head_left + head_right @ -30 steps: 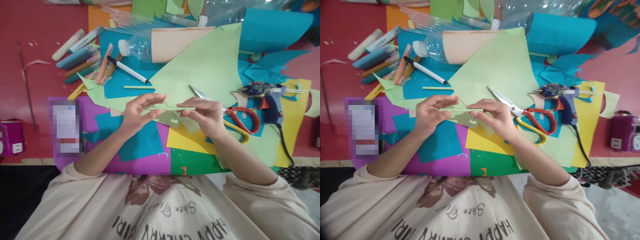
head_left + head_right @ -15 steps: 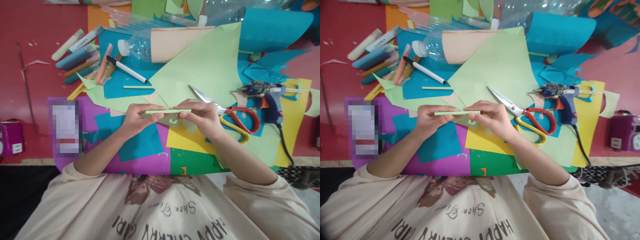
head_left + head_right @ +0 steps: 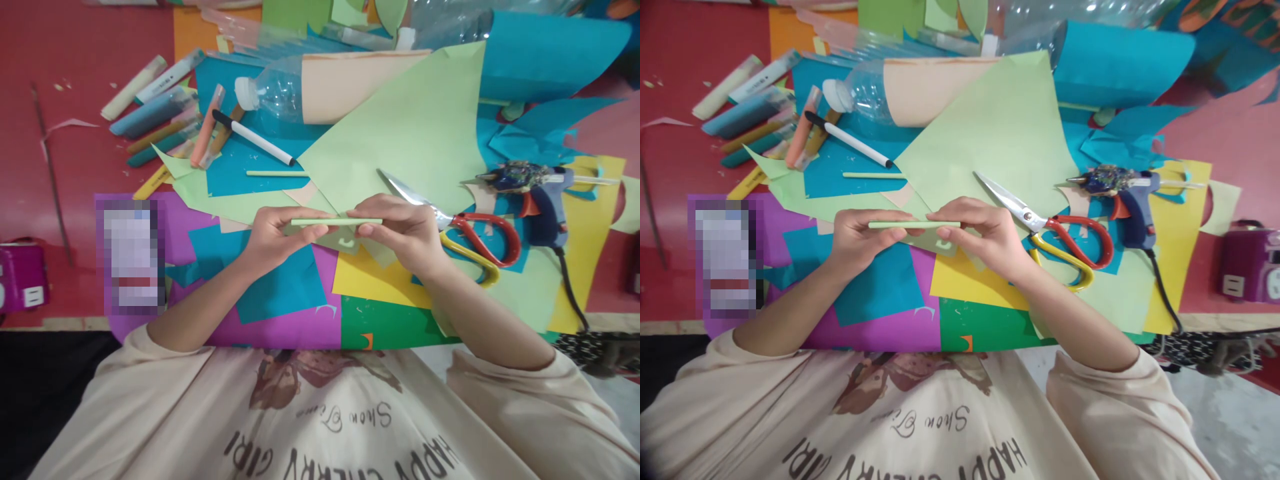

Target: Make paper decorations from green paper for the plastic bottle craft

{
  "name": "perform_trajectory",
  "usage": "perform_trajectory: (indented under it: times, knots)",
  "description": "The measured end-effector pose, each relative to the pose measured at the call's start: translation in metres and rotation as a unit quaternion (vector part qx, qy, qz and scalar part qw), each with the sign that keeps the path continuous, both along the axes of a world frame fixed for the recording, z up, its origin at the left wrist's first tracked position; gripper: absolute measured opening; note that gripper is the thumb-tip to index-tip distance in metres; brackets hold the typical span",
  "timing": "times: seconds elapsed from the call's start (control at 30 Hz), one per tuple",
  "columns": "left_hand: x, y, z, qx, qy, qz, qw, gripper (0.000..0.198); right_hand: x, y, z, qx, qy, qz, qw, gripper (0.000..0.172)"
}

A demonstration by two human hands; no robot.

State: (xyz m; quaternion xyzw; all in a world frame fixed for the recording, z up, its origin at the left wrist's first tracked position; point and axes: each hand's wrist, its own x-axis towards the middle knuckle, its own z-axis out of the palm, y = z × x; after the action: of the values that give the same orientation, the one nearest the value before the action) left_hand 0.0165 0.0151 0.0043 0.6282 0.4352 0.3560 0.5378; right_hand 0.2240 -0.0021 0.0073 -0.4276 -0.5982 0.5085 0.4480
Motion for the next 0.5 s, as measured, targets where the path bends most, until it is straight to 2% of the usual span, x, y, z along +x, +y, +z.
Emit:
perform_trajectory:
  times: [0.3,0.5]
  knots:
    - [0.0009,-0.0021,-0.0014,-0.033,-0.016,0.027,0.999,0.023,-0.0003,0.0003,-0.0007,-0.004,0.015,0.001,1.000,0.016]
    - [0.0009,-0.0019,-0.0020,-0.056,-0.034,0.030,0.997,0.025,0.0009,0.0002,0.0006,-0.057,0.054,0.022,0.997,0.019]
